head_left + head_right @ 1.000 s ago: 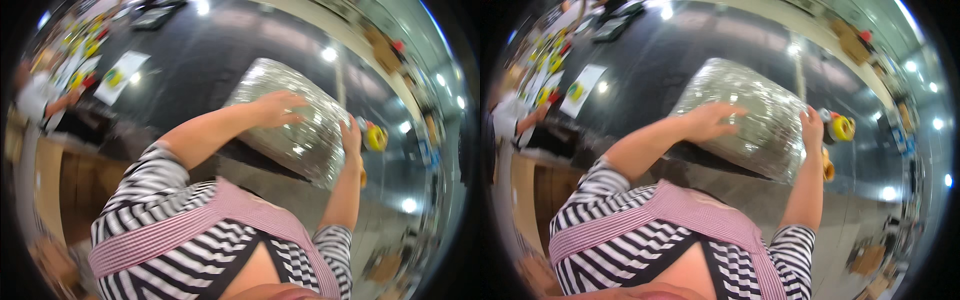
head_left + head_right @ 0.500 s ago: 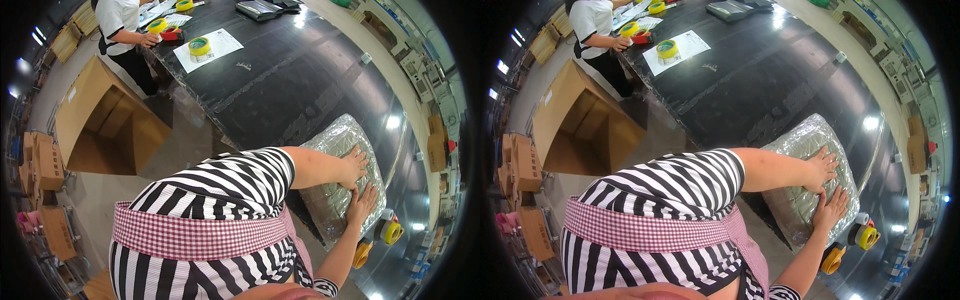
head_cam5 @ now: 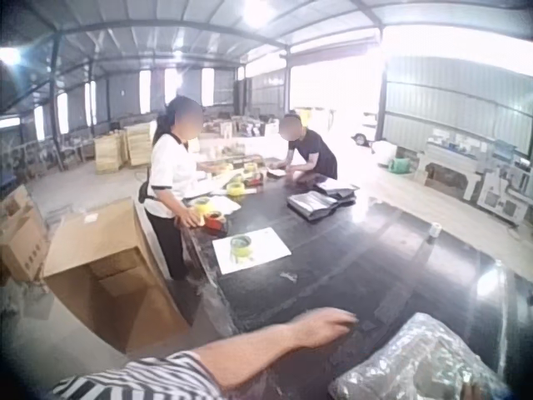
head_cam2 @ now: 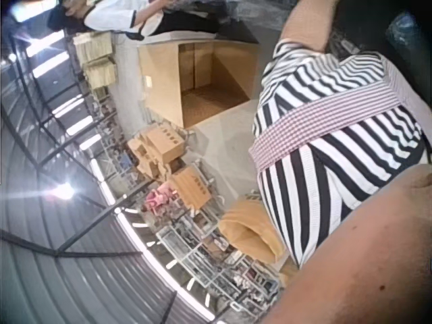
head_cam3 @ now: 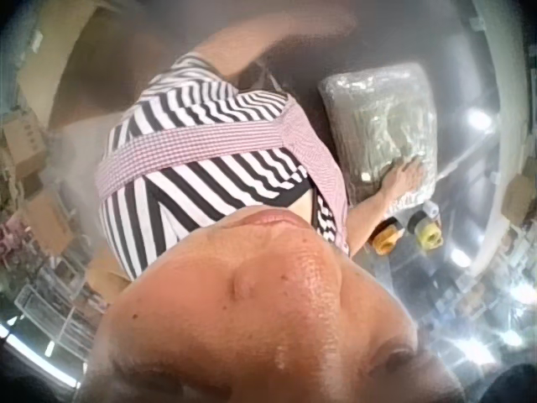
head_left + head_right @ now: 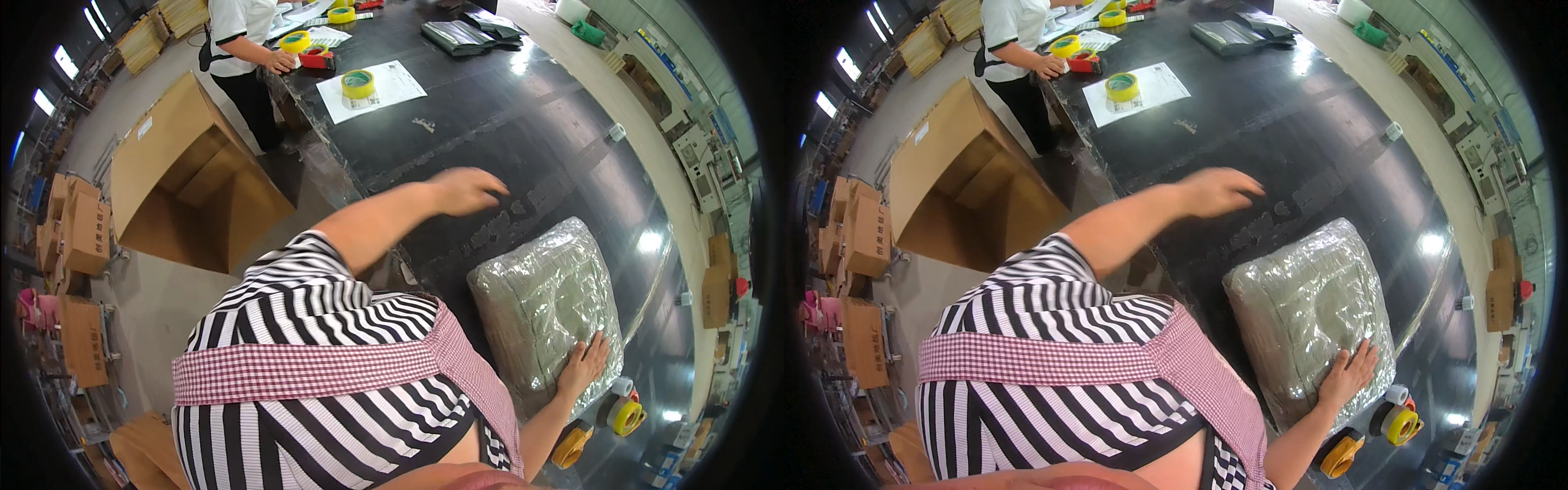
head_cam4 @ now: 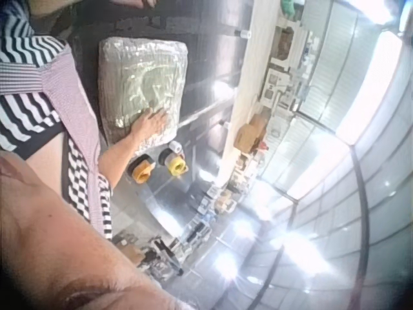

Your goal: The person wraps a large package in a green woven sack, secures it with clear packing tape using a handheld dispenser, and affixes a shipping label to the top. The person repeatedly rotates the package to tape all sides and edges.

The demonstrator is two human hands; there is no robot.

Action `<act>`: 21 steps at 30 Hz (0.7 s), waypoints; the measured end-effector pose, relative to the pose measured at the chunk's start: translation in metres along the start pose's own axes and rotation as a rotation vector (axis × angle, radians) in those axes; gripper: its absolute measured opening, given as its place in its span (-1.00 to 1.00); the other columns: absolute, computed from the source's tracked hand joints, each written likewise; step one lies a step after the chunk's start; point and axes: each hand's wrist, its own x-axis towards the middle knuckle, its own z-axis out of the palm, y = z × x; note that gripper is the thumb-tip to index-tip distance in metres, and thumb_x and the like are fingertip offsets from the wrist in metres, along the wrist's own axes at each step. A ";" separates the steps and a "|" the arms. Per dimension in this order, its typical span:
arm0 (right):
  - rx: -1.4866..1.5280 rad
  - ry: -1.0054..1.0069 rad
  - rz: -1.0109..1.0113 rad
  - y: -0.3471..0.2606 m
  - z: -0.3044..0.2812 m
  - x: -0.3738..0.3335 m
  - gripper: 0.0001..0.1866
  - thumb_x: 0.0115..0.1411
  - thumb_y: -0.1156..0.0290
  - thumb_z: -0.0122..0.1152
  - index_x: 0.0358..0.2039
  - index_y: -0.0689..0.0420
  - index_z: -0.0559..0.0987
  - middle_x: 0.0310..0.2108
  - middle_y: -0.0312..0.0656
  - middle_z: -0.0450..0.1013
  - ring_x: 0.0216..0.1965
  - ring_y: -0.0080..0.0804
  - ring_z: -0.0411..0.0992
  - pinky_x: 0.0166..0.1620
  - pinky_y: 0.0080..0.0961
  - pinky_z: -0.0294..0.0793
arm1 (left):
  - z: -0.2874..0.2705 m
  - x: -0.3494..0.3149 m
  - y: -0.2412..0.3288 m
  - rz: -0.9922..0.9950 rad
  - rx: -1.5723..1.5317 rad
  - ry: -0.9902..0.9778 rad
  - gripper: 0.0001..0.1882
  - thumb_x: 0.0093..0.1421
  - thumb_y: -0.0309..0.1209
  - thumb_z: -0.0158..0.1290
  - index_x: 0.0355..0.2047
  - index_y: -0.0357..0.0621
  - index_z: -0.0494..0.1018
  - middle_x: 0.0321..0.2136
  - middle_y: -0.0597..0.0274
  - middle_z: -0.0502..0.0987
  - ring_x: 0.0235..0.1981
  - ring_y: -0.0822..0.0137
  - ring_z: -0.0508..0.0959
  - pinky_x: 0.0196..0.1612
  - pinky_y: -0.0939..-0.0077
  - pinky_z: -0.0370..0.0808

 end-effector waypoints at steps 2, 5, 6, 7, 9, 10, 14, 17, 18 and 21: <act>0.002 0.006 -0.020 -0.009 -0.003 0.004 -0.29 0.38 -0.21 -0.21 0.39 -0.07 0.21 0.45 -0.11 0.01 0.46 -0.09 -0.09 0.44 -0.03 -0.25 | -0.076 -0.073 -0.072 -0.483 0.313 0.129 -0.58 0.19 -0.24 0.12 0.03 -0.10 0.53 0.08 0.02 0.51 0.15 0.04 0.45 0.21 0.24 0.38; -0.024 -0.042 0.009 -0.015 -0.012 0.005 -0.31 0.38 -0.15 -0.13 0.39 -0.03 0.23 0.43 -0.06 0.04 0.45 -0.06 -0.06 0.43 -0.01 -0.21 | -0.158 -0.170 -0.165 -0.719 0.477 0.369 -0.57 0.15 -0.27 0.14 0.01 -0.17 0.53 0.05 -0.04 0.52 0.11 0.00 0.48 0.17 0.23 0.41; -0.002 -0.100 0.062 -0.017 -0.015 0.012 -0.36 0.36 0.02 0.04 0.35 0.06 0.28 0.38 0.02 0.12 0.42 -0.01 0.01 0.41 -0.04 -0.09 | -0.180 -0.187 -0.175 -0.786 0.451 0.383 -0.56 0.15 -0.28 0.14 0.02 -0.17 0.51 0.05 -0.04 0.51 0.10 0.01 0.48 0.17 0.24 0.41; 0.034 -0.160 0.185 -0.047 -0.036 0.014 -0.40 0.30 0.21 0.16 0.29 0.16 0.34 0.33 0.09 0.20 0.36 0.05 0.11 0.37 -0.10 0.03 | -0.199 -0.192 -0.186 -0.853 0.425 0.392 -0.55 0.15 -0.29 0.15 0.04 -0.17 0.50 0.06 -0.04 0.51 0.10 0.03 0.49 0.17 0.25 0.41; 0.149 0.210 0.024 -0.126 -0.056 0.023 -0.44 0.26 0.35 0.20 0.25 0.22 0.37 0.29 0.08 0.26 0.32 0.05 0.18 0.35 -0.15 0.11 | -0.232 -0.194 -0.216 -0.765 0.465 0.401 -0.54 0.17 -0.30 0.16 0.09 -0.09 0.46 0.14 -0.02 0.44 0.14 -0.01 0.45 0.19 0.21 0.40; 0.339 0.293 -0.096 -0.171 -0.062 0.034 -0.47 0.27 0.39 0.19 0.23 0.24 0.38 0.28 0.06 0.27 0.30 0.00 0.21 0.34 -0.19 0.12 | -0.251 -0.192 -0.234 -0.718 0.484 0.397 -0.52 0.18 -0.31 0.16 0.12 -0.04 0.45 0.18 -0.01 0.41 0.15 -0.02 0.44 0.20 0.19 0.39; 0.878 -0.082 -0.277 -0.374 -0.043 0.076 -0.51 0.14 0.53 0.26 0.13 0.24 0.49 0.14 -0.05 0.43 0.22 -0.21 0.34 0.29 -0.35 0.22 | -0.292 -0.131 -0.275 -0.544 0.704 0.284 -0.43 0.12 -0.33 0.23 0.18 0.20 0.42 0.38 -0.02 0.08 0.31 -0.07 0.25 0.30 0.20 0.28; 1.144 -0.631 -0.417 -0.487 0.020 0.106 -0.52 0.14 0.47 0.30 0.10 0.23 0.52 -0.01 -0.08 0.54 0.01 -0.27 0.52 0.11 -0.41 0.44 | -0.315 -0.100 -0.315 -0.453 0.746 0.053 -0.38 0.05 -0.32 0.29 0.17 0.27 0.43 0.46 0.00 -0.16 0.39 -0.07 0.13 0.37 0.21 0.18; 1.166 -0.690 -0.348 -0.520 0.048 0.111 -0.53 0.15 0.44 0.30 0.10 0.23 0.52 -0.03 -0.08 0.55 -0.01 -0.27 0.53 0.09 -0.42 0.45 | -0.322 -0.089 -0.332 -0.453 0.699 -0.032 -0.35 0.03 -0.32 0.31 0.17 0.28 0.43 0.46 0.02 -0.21 0.39 -0.07 0.13 0.37 0.22 0.19; 1.040 -0.779 -0.326 -0.599 0.093 0.126 -0.56 0.17 0.40 0.30 0.07 0.21 0.54 -0.04 -0.05 0.56 -0.04 -0.27 0.55 0.05 -0.42 0.49 | -0.336 -0.090 -0.350 -0.529 0.496 -0.093 -0.38 -0.03 -0.23 0.36 0.09 0.15 0.47 0.35 -0.07 0.11 0.25 -0.09 0.33 0.27 0.22 0.32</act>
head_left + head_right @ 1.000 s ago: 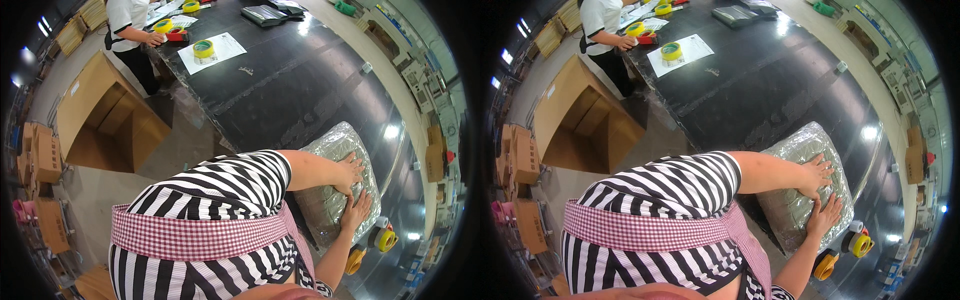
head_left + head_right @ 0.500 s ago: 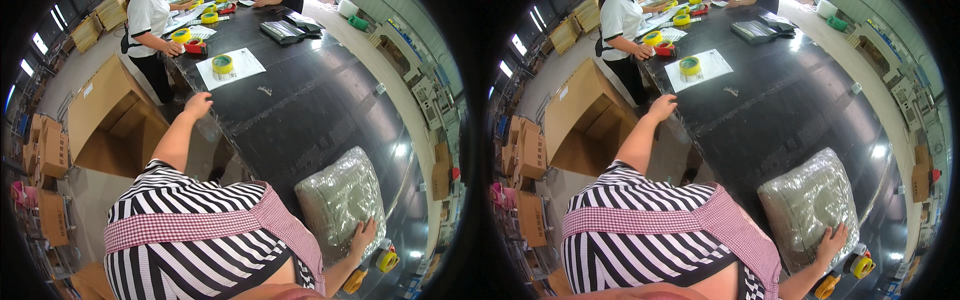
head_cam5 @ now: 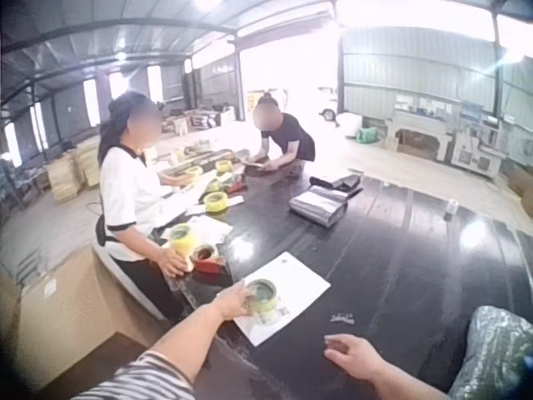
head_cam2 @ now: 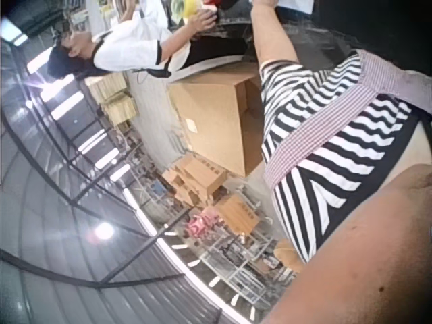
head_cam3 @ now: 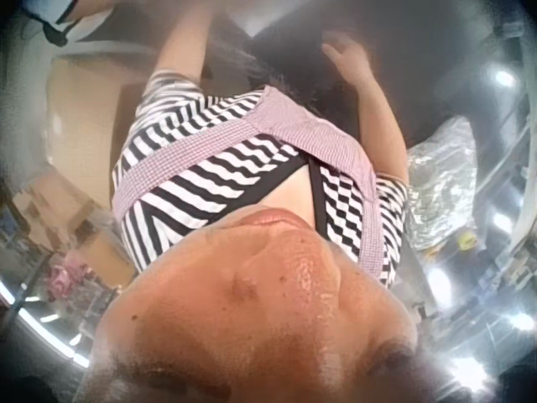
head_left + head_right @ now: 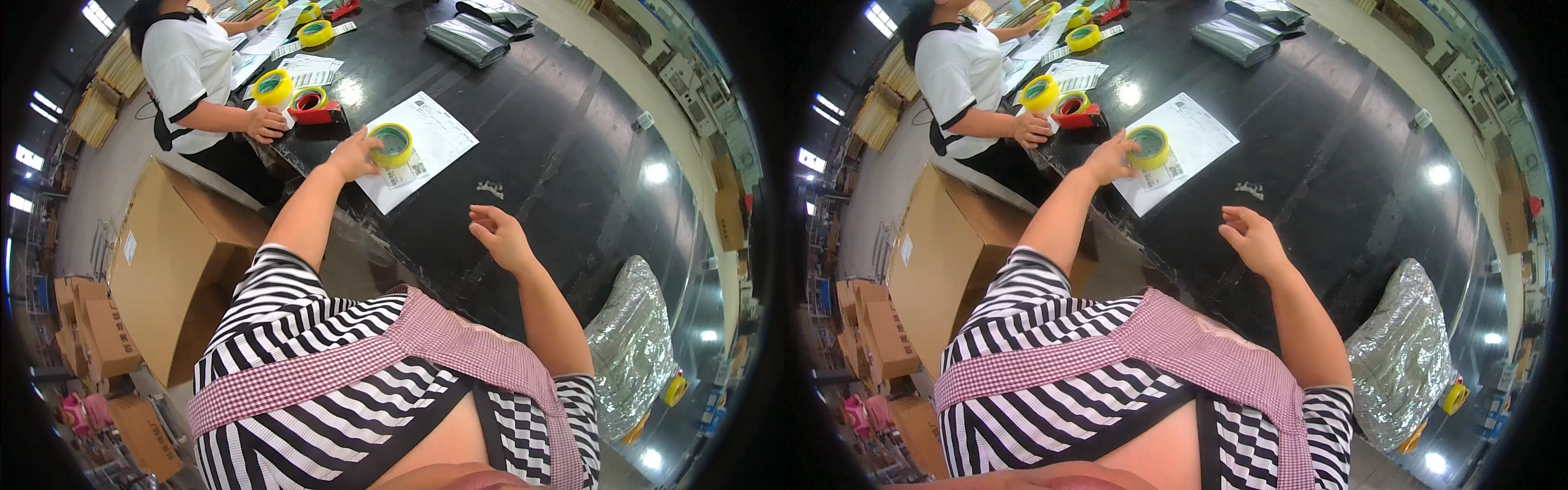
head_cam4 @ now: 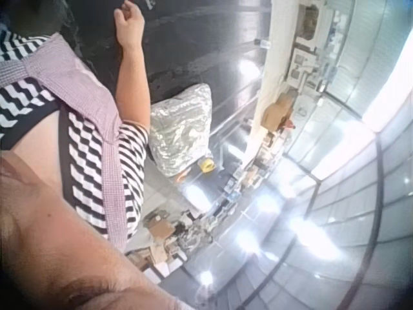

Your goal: The person wraps a large package in a green woven sack, secures it with clear packing tape using a handheld dispenser, and affixes a shipping label to the top. The person repeatedly rotates the package to tape all sides and edges.

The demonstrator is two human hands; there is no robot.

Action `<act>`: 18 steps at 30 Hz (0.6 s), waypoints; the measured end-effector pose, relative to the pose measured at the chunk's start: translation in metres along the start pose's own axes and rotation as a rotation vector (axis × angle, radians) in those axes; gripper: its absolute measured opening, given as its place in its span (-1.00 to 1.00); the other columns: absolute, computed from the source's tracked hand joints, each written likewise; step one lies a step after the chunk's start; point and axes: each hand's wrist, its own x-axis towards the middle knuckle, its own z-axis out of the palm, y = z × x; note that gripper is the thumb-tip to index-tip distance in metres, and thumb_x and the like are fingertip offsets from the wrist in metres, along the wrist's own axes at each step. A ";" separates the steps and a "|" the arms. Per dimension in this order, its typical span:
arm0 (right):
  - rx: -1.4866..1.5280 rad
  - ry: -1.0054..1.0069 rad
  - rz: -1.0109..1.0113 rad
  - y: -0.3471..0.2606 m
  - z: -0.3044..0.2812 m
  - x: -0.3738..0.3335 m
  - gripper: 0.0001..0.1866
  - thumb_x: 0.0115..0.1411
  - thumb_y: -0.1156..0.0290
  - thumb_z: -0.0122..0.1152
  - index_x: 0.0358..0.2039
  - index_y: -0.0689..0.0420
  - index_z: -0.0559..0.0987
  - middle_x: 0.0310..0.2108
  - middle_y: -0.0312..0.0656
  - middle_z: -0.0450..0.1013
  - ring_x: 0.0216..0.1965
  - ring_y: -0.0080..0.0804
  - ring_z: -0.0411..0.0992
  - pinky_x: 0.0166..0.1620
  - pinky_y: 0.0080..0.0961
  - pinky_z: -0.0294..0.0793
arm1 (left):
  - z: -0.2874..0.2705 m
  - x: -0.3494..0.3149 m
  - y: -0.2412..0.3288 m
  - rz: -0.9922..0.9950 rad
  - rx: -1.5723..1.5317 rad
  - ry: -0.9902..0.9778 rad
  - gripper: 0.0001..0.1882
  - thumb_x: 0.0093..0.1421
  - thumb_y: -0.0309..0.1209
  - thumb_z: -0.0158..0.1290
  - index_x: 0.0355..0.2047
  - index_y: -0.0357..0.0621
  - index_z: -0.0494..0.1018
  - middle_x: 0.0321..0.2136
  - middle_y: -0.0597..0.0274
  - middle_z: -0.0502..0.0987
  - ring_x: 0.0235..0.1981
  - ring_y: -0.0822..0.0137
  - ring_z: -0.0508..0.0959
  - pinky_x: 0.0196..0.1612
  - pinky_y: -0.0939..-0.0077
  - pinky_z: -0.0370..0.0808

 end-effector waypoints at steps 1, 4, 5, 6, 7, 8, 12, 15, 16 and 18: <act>-0.065 -0.004 0.014 -0.002 0.010 0.018 -0.57 0.18 0.39 0.30 0.06 0.20 0.55 -0.04 -0.04 0.56 -0.04 -0.26 0.55 0.04 -0.42 0.49 | 0.006 0.002 -0.003 0.025 0.037 0.057 -0.41 -0.03 -0.21 0.35 0.05 0.12 0.48 0.28 -0.08 0.23 0.20 -0.09 0.38 0.23 0.20 0.36; -0.209 0.053 -0.041 0.004 0.038 0.064 -0.59 0.18 0.36 0.30 0.05 0.18 0.56 -0.07 -0.01 0.56 -0.08 -0.23 0.56 0.02 -0.40 0.51 | 0.018 -0.011 0.019 0.002 0.067 0.112 -0.58 0.05 -0.17 0.28 -0.12 -0.03 0.47 -0.07 -0.07 0.49 -0.02 -0.07 0.50 0.00 0.06 0.48; -0.265 0.076 -0.034 0.001 0.050 0.078 -0.65 0.19 0.40 0.23 0.00 0.15 0.58 -0.09 -0.03 0.55 -0.07 -0.15 0.53 0.02 -0.33 0.50 | 0.022 -0.020 0.026 -0.019 0.068 0.123 -0.60 0.05 -0.18 0.27 -0.15 -0.04 0.46 -0.09 -0.08 0.48 -0.02 -0.08 0.51 -0.03 0.06 0.49; -0.367 0.131 -0.074 -0.001 0.060 0.092 -0.67 0.19 0.43 0.20 -0.01 0.14 0.58 -0.09 -0.04 0.54 -0.05 -0.13 0.51 0.03 -0.31 0.49 | 0.027 -0.028 0.030 -0.040 0.068 0.136 -0.63 0.05 -0.19 0.27 -0.19 -0.05 0.46 -0.10 -0.10 0.47 -0.03 -0.09 0.51 -0.05 0.05 0.50; -0.471 0.185 -0.117 -0.001 0.067 0.105 -0.68 0.18 0.45 0.18 -0.02 0.13 0.59 -0.10 -0.04 0.53 -0.04 -0.11 0.50 0.04 -0.29 0.48 | 0.032 -0.033 0.033 -0.038 0.057 0.132 -0.61 0.05 -0.18 0.27 -0.17 -0.06 0.45 -0.02 -0.22 0.44 0.00 -0.17 0.49 -0.01 0.01 0.49; -0.575 0.240 -0.160 -0.002 0.073 0.116 -0.68 0.18 0.47 0.15 -0.04 0.13 0.59 -0.10 -0.05 0.53 -0.02 -0.09 0.48 0.05 -0.27 0.47 | 0.036 -0.037 0.035 -0.035 0.046 0.128 -0.59 0.05 -0.18 0.28 -0.16 -0.07 0.45 0.06 -0.35 0.40 0.04 -0.24 0.47 0.02 -0.03 0.47; -0.576 0.273 -0.153 -0.002 0.081 0.150 -0.69 0.16 0.49 0.13 -0.07 0.12 0.60 -0.10 -0.04 0.50 0.00 -0.07 0.44 0.07 -0.25 0.45 | 0.042 -0.041 0.034 0.035 -0.037 0.377 -0.63 0.09 -0.18 0.25 -0.13 -0.01 0.48 0.10 -0.36 0.39 0.11 -0.29 0.43 0.12 -0.04 0.36; -0.695 0.188 -0.021 -0.025 0.088 0.154 -0.46 -0.02 0.28 0.45 0.00 0.13 0.56 -0.05 -0.10 0.46 0.05 -0.08 0.41 0.08 -0.25 0.45 | 0.029 -0.048 0.024 0.059 -0.104 0.454 -0.68 0.12 -0.23 0.24 -0.16 -0.07 0.50 0.01 -0.27 0.44 0.06 -0.25 0.46 0.11 0.03 0.37; -0.736 0.176 0.003 -0.031 0.091 0.153 -0.38 -0.07 0.23 0.52 0.02 0.13 0.54 -0.04 -0.11 0.46 0.06 -0.08 0.40 0.08 -0.24 0.45 | 0.026 -0.049 0.017 0.055 -0.278 0.459 -0.69 0.13 -0.26 0.23 -0.17 -0.11 0.50 -0.03 -0.25 0.45 0.05 -0.24 0.46 0.11 0.05 0.37; -0.779 0.173 0.050 -0.029 0.094 0.160 -0.21 -0.25 0.15 0.64 0.00 0.18 0.51 -0.04 -0.09 0.44 0.06 -0.11 0.40 0.07 -0.25 0.47 | 0.019 -0.047 0.002 0.045 -0.622 0.466 -0.71 0.15 -0.30 0.22 -0.19 -0.19 0.50 -0.10 -0.21 0.47 0.02 -0.21 0.47 0.10 0.09 0.38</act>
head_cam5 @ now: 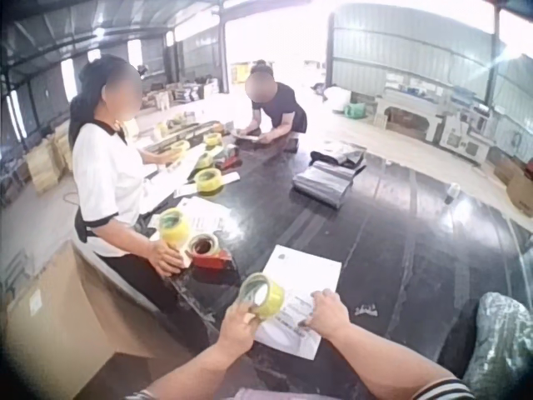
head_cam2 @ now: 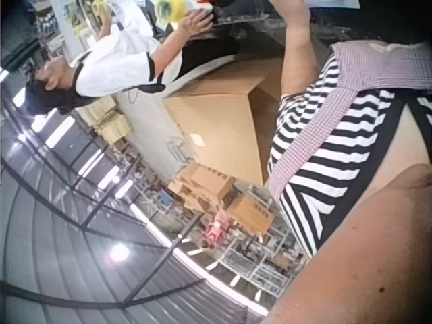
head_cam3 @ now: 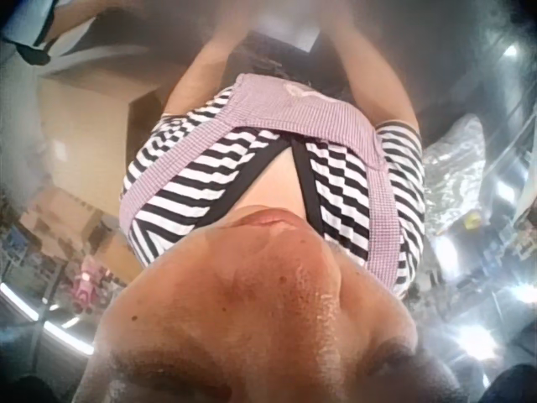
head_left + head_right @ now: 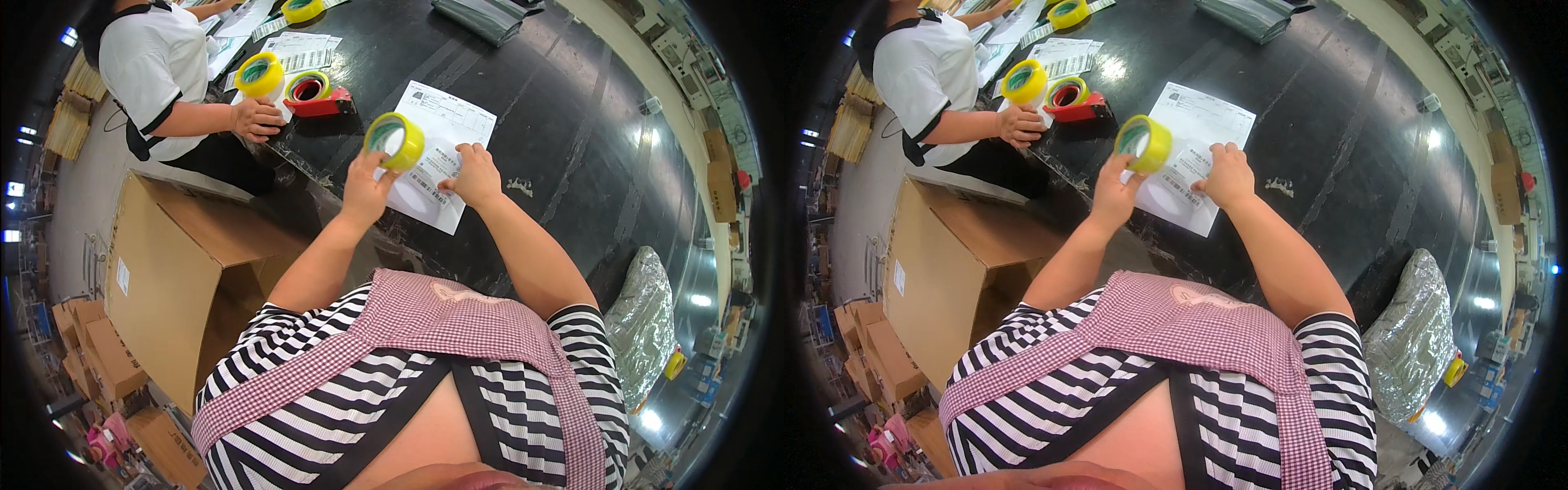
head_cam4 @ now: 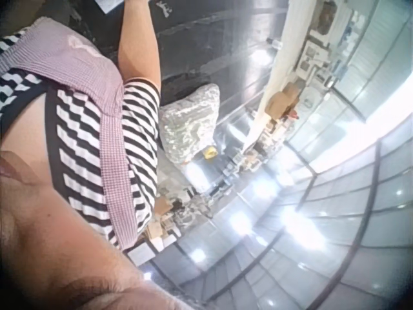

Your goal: The person wraps a large package in a green woven sack, secures it with clear packing tape using a handheld dispenser, and affixes a shipping label to the top. The person repeatedly rotates the package to tape all sides and edges.

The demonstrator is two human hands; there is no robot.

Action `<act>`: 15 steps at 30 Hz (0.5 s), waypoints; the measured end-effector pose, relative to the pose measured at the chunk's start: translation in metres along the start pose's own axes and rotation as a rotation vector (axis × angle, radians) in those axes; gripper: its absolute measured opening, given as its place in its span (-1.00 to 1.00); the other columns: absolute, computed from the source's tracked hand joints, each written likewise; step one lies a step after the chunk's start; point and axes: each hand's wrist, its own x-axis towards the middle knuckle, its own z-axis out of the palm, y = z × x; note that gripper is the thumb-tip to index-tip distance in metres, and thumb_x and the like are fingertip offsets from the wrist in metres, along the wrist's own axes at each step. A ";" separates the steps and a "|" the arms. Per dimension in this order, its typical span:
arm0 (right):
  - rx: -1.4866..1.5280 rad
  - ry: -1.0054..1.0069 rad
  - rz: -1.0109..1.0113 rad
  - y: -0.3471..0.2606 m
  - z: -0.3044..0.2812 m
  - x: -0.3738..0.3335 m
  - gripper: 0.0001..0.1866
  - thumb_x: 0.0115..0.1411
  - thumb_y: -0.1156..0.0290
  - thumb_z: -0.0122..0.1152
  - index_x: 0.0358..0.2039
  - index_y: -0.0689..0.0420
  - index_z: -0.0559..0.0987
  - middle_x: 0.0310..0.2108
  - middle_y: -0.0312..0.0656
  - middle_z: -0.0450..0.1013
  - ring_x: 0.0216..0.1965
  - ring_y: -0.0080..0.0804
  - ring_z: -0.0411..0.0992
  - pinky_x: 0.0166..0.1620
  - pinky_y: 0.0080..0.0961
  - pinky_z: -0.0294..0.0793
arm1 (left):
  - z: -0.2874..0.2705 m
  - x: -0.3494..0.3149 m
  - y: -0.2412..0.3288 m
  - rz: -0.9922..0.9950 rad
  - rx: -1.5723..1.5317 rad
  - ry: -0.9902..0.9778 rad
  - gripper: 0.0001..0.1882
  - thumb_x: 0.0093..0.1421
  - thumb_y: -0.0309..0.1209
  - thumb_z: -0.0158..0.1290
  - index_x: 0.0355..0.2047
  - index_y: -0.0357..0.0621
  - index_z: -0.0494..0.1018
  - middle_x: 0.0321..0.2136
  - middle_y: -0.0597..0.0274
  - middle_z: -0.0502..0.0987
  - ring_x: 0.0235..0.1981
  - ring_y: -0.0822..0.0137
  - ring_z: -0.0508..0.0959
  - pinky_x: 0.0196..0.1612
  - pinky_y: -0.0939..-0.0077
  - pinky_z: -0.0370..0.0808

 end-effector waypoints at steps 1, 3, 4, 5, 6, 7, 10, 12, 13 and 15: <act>0.002 -0.008 0.031 -0.001 0.001 0.002 -0.21 -0.26 0.15 0.65 -0.02 0.19 0.51 -0.04 -0.08 0.45 0.04 -0.11 0.41 0.06 -0.25 0.48 | -0.006 0.002 -0.002 0.027 0.022 0.017 -0.70 0.19 -0.35 0.21 -0.17 -0.29 0.47 -0.14 -0.16 0.46 -0.05 -0.07 0.52 0.00 0.21 0.49; 0.025 -0.050 0.089 -0.002 -0.001 0.005 -0.22 -0.29 0.17 0.67 -0.04 0.20 0.51 -0.05 -0.06 0.47 0.00 -0.11 0.45 0.04 -0.26 0.49 | -0.008 0.000 -0.008 -0.066 -0.127 -0.014 -0.70 0.20 -0.37 0.20 -0.15 -0.31 0.45 -0.12 -0.14 0.45 -0.08 0.01 0.55 -0.08 0.29 0.55; 0.045 -0.085 0.117 -0.002 -0.003 0.007 -0.21 -0.30 0.18 0.68 -0.05 0.20 0.50 -0.05 -0.04 0.48 -0.02 -0.11 0.47 0.03 -0.27 0.50 | -0.008 -0.001 -0.010 -0.112 -0.202 -0.029 -0.71 0.21 -0.38 0.20 -0.15 -0.31 0.45 -0.11 -0.12 0.45 -0.09 0.05 0.57 -0.13 0.33 0.57; 0.066 -0.119 0.146 -0.002 -0.005 0.009 -0.21 -0.31 0.19 0.68 -0.06 0.20 0.50 -0.06 -0.03 0.48 -0.04 -0.11 0.48 0.01 -0.27 0.50 | -0.008 0.000 -0.013 -0.061 -0.151 -0.056 -0.70 0.21 -0.41 0.21 -0.13 -0.33 0.44 -0.05 -0.11 0.41 -0.13 0.13 0.59 -0.20 0.43 0.61; 0.079 -0.186 0.156 0.000 -0.006 0.012 -0.21 -0.31 0.20 0.68 -0.06 0.19 0.49 -0.07 -0.03 0.49 -0.06 -0.10 0.49 0.00 -0.27 0.51 | -0.006 0.000 -0.013 -0.044 -0.156 -0.050 -0.71 0.20 -0.42 0.22 -0.13 -0.31 0.44 -0.03 -0.11 0.40 -0.13 0.12 0.59 -0.20 0.42 0.62; 0.093 -0.252 0.166 0.003 -0.006 0.015 -0.21 -0.30 0.20 0.68 -0.05 0.18 0.48 -0.07 -0.02 0.50 -0.08 -0.10 0.51 -0.01 -0.27 0.51 | -0.003 0.000 -0.012 -0.027 -0.160 -0.045 -0.71 0.19 -0.43 0.22 -0.13 -0.30 0.45 -0.01 -0.11 0.39 -0.13 0.11 0.59 -0.20 0.42 0.62; 0.109 -0.327 0.195 0.008 -0.006 0.013 -0.21 -0.29 0.22 0.68 -0.04 0.16 0.46 -0.05 0.00 0.49 -0.07 -0.11 0.50 -0.02 -0.27 0.50 | 0.002 -0.002 -0.013 0.007 -0.109 -0.030 -0.71 0.17 -0.45 0.23 -0.14 -0.26 0.46 0.04 -0.11 0.35 -0.14 0.08 0.58 -0.18 0.43 0.63; 0.094 -0.242 0.179 0.010 -0.005 0.006 -0.21 -0.29 0.22 0.68 -0.04 0.15 0.45 -0.02 0.02 0.47 -0.04 -0.12 0.49 0.00 -0.27 0.49 | 0.005 -0.002 -0.015 0.027 -0.041 -0.028 -0.71 0.16 -0.45 0.24 -0.14 -0.23 0.46 0.06 -0.11 0.34 -0.13 0.06 0.57 -0.18 0.42 0.62; 0.077 -0.152 0.152 0.009 -0.003 -0.001 -0.21 -0.28 0.22 0.68 -0.03 0.15 0.45 0.00 0.02 0.46 -0.03 -0.12 0.49 0.01 -0.27 0.49 | 0.005 -0.001 -0.018 0.039 -0.001 -0.030 -0.71 0.15 -0.45 0.25 -0.14 -0.22 0.47 0.07 -0.11 0.34 -0.12 0.04 0.56 -0.18 0.42 0.62; 0.080 -0.059 0.142 0.009 -0.001 -0.009 -0.20 -0.28 0.22 0.67 -0.01 0.15 0.44 0.03 0.03 0.43 0.00 -0.11 0.47 0.03 -0.27 0.48 | 0.005 0.000 -0.019 0.035 0.050 -0.047 -0.70 0.12 -0.44 0.26 -0.14 -0.19 0.47 0.07 -0.12 0.35 -0.08 0.01 0.54 -0.18 0.38 0.60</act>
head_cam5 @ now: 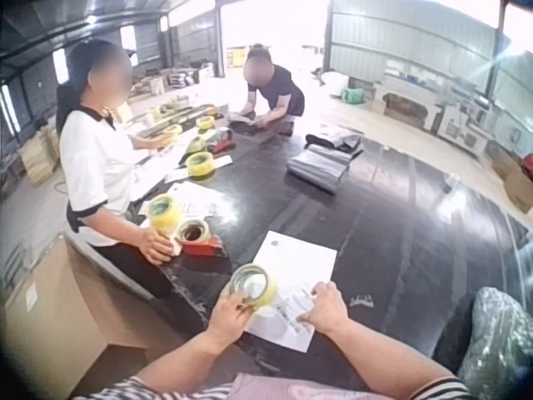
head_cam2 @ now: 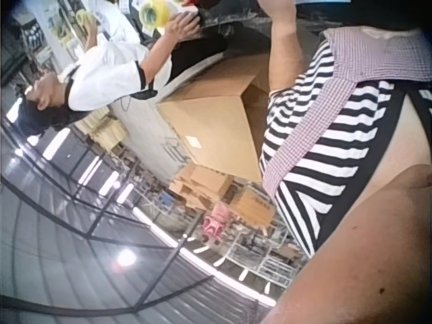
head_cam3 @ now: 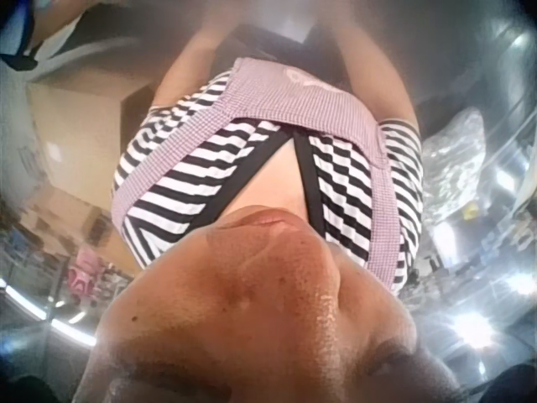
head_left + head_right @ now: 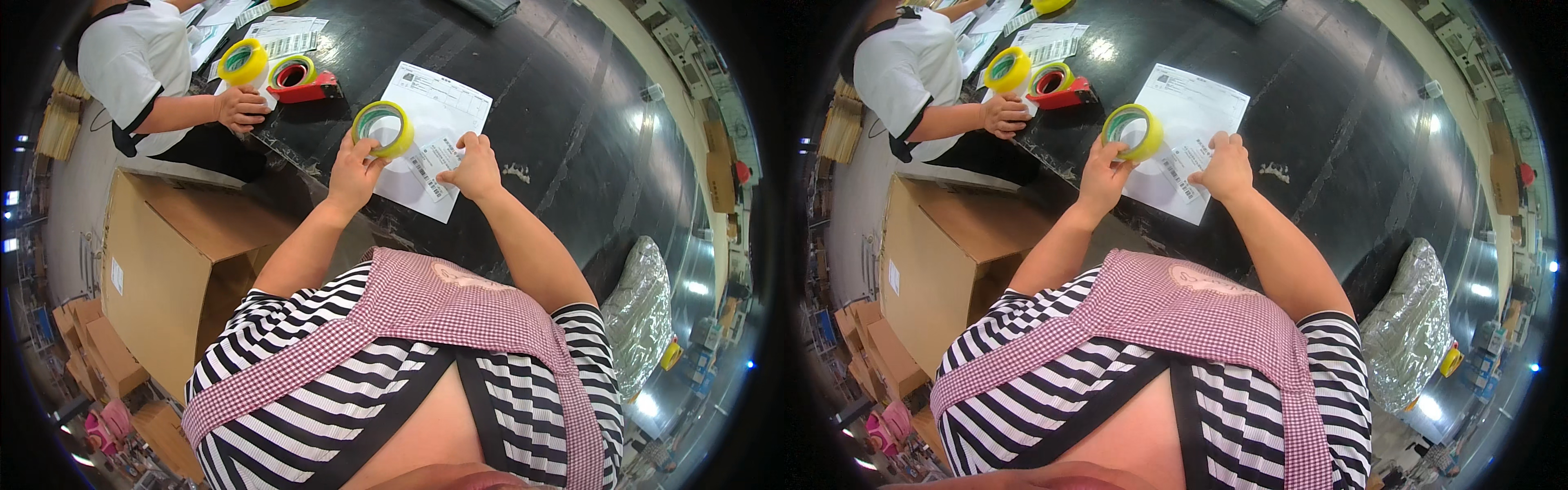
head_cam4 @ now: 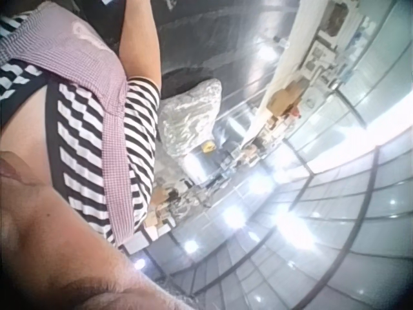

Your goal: The person wraps a large package in a green woven sack, secures it with clear packing tape using a handheld dispenser, and affixes a shipping label to the top. The person repeatedly rotates the package to tape all sides and edges.

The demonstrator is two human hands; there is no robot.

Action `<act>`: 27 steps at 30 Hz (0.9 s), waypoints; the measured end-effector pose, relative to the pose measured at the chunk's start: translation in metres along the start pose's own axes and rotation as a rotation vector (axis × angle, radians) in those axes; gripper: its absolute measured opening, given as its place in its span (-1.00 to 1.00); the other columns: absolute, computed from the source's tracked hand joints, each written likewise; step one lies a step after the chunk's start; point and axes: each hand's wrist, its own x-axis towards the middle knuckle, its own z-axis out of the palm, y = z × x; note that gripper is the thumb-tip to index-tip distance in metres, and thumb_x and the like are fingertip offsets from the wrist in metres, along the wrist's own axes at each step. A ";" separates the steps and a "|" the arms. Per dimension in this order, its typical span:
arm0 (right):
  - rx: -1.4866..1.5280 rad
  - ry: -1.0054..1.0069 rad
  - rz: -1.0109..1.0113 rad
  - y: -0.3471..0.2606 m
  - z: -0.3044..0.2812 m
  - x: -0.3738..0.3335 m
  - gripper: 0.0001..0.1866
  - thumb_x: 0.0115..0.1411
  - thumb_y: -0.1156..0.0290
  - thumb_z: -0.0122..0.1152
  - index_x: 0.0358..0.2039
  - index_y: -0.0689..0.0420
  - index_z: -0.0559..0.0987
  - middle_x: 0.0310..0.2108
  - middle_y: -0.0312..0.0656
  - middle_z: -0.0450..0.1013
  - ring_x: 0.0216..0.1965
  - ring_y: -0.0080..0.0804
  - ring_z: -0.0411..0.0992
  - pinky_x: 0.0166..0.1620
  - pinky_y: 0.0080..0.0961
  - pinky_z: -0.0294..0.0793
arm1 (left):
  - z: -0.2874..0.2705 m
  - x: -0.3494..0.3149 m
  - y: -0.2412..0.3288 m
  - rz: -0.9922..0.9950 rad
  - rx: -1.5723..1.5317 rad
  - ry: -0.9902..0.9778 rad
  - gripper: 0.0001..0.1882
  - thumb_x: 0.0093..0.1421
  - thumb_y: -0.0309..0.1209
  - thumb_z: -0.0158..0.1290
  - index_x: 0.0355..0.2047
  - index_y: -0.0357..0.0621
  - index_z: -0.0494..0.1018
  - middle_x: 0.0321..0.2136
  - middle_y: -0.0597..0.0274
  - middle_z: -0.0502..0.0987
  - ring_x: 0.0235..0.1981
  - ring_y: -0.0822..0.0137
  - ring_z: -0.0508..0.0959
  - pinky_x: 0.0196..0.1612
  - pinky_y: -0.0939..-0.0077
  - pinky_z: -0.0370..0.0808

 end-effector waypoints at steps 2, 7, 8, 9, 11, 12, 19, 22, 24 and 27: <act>0.042 0.005 0.030 0.004 0.001 -0.004 -0.17 -0.28 0.23 0.67 0.02 0.15 0.44 0.04 0.02 0.40 0.04 -0.08 0.44 0.04 -0.26 0.48 | 0.001 0.002 0.003 -0.034 0.022 -0.031 -0.68 0.09 -0.43 0.28 -0.15 -0.14 0.48 0.08 -0.13 0.35 -0.05 -0.04 0.52 -0.16 0.31 0.58; 0.128 -0.053 0.093 0.017 -0.003 -0.003 -0.11 -0.27 0.23 0.67 0.10 0.13 0.42 0.01 -0.05 0.36 0.06 0.02 0.40 0.05 -0.21 0.48 | 0.006 0.002 0.001 0.095 0.271 -0.045 -0.62 0.04 -0.38 0.30 -0.10 0.02 0.52 0.18 -0.27 0.30 0.01 -0.15 0.48 0.00 0.14 0.49; 0.128 -0.076 0.119 0.016 -0.006 -0.005 -0.10 -0.27 0.23 0.67 0.11 0.13 0.42 0.01 -0.06 0.35 0.07 0.03 0.38 0.06 -0.21 0.47 | 0.007 0.001 0.006 0.107 0.322 -0.047 -0.61 0.03 -0.37 0.29 -0.09 0.05 0.53 0.20 -0.30 0.28 0.03 -0.17 0.47 0.04 0.12 0.47; 0.074 -0.059 0.108 0.016 -0.009 -0.008 -0.11 -0.28 0.23 0.67 0.11 0.12 0.43 0.01 -0.07 0.35 0.08 0.01 0.37 0.07 -0.22 0.46 | 0.008 0.001 0.010 0.067 0.341 -0.059 -0.60 0.04 -0.36 0.29 -0.08 0.07 0.53 0.22 -0.32 0.26 0.04 -0.17 0.46 0.07 0.12 0.45; -0.034 -0.025 0.085 0.015 -0.012 -0.015 -0.12 -0.28 0.23 0.67 0.10 0.12 0.44 0.02 -0.08 0.35 0.10 -0.02 0.34 0.10 -0.24 0.45 | 0.009 -0.001 0.021 -0.012 0.380 -0.082 -0.60 0.04 -0.34 0.28 -0.06 0.11 0.53 0.24 -0.38 0.23 0.06 -0.17 0.45 0.11 0.13 0.42; -0.044 -0.022 0.068 0.017 -0.012 -0.017 -0.13 -0.27 0.25 0.67 0.10 0.12 0.45 0.02 -0.08 0.36 0.11 -0.04 0.33 0.11 -0.25 0.44 | 0.009 -0.001 0.032 0.082 0.538 -0.001 -0.60 0.04 -0.34 0.28 -0.07 0.09 0.53 0.21 -0.34 0.27 0.03 -0.16 0.46 0.09 0.14 0.44; 0.018 0.027 -0.089 0.037 -0.008 -0.030 -0.15 -0.27 0.38 0.64 0.12 0.10 0.46 0.00 -0.07 0.37 0.09 -0.03 0.31 0.14 -0.25 0.39 | 0.038 0.006 0.062 0.290 0.274 -0.249 -0.61 0.04 -0.38 0.26 -0.10 -0.15 0.50 -0.10 -0.01 0.50 -0.07 -0.03 0.50 0.02 0.18 0.45; 0.072 0.051 -0.159 0.043 -0.006 -0.033 -0.17 -0.26 0.41 0.61 0.12 0.10 0.47 -0.02 -0.05 0.38 0.08 -0.01 0.31 0.14 -0.25 0.39 | 0.067 0.003 0.079 0.102 0.373 -0.393 -0.49 0.04 -0.40 0.27 0.02 -0.21 0.45 -0.06 -0.02 0.49 -0.01 -0.04 0.49 0.07 0.20 0.43; 0.112 0.078 -0.190 0.046 -0.007 -0.036 -0.20 -0.24 0.43 0.59 0.11 0.10 0.48 -0.03 -0.04 0.39 0.08 0.00 0.32 0.13 -0.25 0.38 | 0.082 0.002 0.077 0.124 0.528 -0.308 -0.40 0.01 -0.39 0.29 0.08 -0.25 0.40 -0.04 -0.05 0.47 0.01 -0.03 0.49 0.06 0.20 0.45; 0.198 0.144 -0.224 0.057 0.000 -0.043 -0.25 -0.20 0.46 0.54 0.10 0.11 0.49 -0.03 -0.03 0.40 0.08 -0.01 0.33 0.14 -0.25 0.37 | 0.087 0.010 0.080 -0.109 0.391 -0.434 -0.33 -0.01 -0.36 0.32 0.12 -0.21 0.35 0.01 -0.09 0.45 0.06 -0.03 0.48 0.09 0.16 0.45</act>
